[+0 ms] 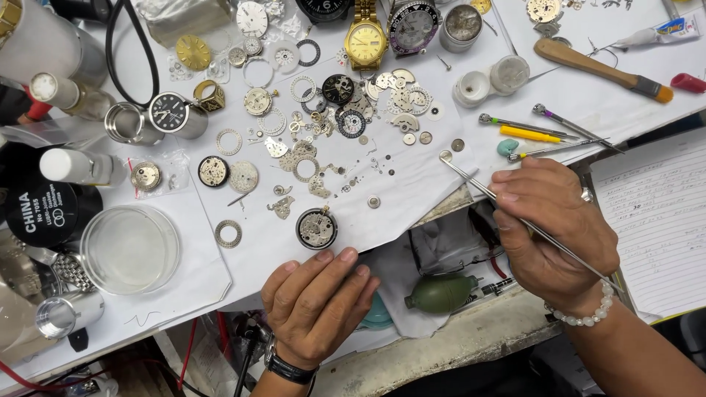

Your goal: Adjusting and assembling the internal components of a watch movement using precision tools like tweezers and screwdrivers.

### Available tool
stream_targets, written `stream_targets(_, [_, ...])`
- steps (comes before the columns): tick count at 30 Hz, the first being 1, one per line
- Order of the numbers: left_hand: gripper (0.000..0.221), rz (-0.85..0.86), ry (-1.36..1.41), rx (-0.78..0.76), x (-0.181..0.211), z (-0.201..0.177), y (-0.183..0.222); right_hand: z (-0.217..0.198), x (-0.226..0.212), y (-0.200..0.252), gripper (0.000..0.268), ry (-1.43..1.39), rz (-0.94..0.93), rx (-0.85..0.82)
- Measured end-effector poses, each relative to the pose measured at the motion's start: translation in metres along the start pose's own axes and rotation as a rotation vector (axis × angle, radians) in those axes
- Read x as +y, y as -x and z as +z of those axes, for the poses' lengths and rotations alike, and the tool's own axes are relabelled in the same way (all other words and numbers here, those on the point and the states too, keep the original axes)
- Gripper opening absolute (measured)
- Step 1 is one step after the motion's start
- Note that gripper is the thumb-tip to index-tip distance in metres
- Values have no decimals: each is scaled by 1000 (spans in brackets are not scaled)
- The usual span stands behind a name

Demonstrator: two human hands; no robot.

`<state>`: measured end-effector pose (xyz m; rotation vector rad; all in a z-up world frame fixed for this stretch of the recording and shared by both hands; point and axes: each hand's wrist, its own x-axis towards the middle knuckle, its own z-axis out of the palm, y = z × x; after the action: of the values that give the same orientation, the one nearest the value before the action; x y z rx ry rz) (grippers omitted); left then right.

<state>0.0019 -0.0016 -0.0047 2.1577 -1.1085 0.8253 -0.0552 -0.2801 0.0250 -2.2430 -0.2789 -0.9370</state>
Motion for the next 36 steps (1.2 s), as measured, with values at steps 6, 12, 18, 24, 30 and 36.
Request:
stream_targets(6, [13,-3,-9,-34,0,-1,2,2,3,3,7,19,-13,16])
stream_targets(12, [16,-12,-9,-51,0,-1,5,1,2,1,7,31,-21,12])
stream_targets(18, [14,-2,-8,-22,0,0,2,2,3,1,6,36,-28,16])
stream_targets(24, [15,-18,-10,-48,1,-2,3,3,2,1,6,41,-28,22])
stream_targets(30, [14,-2,-10,-46,0,-1,3,2,2,-1,7,62,-34,10])
stream_targets(36, [14,-10,-8,-41,0,-1,3,3,1,0,5,40,-15,28])
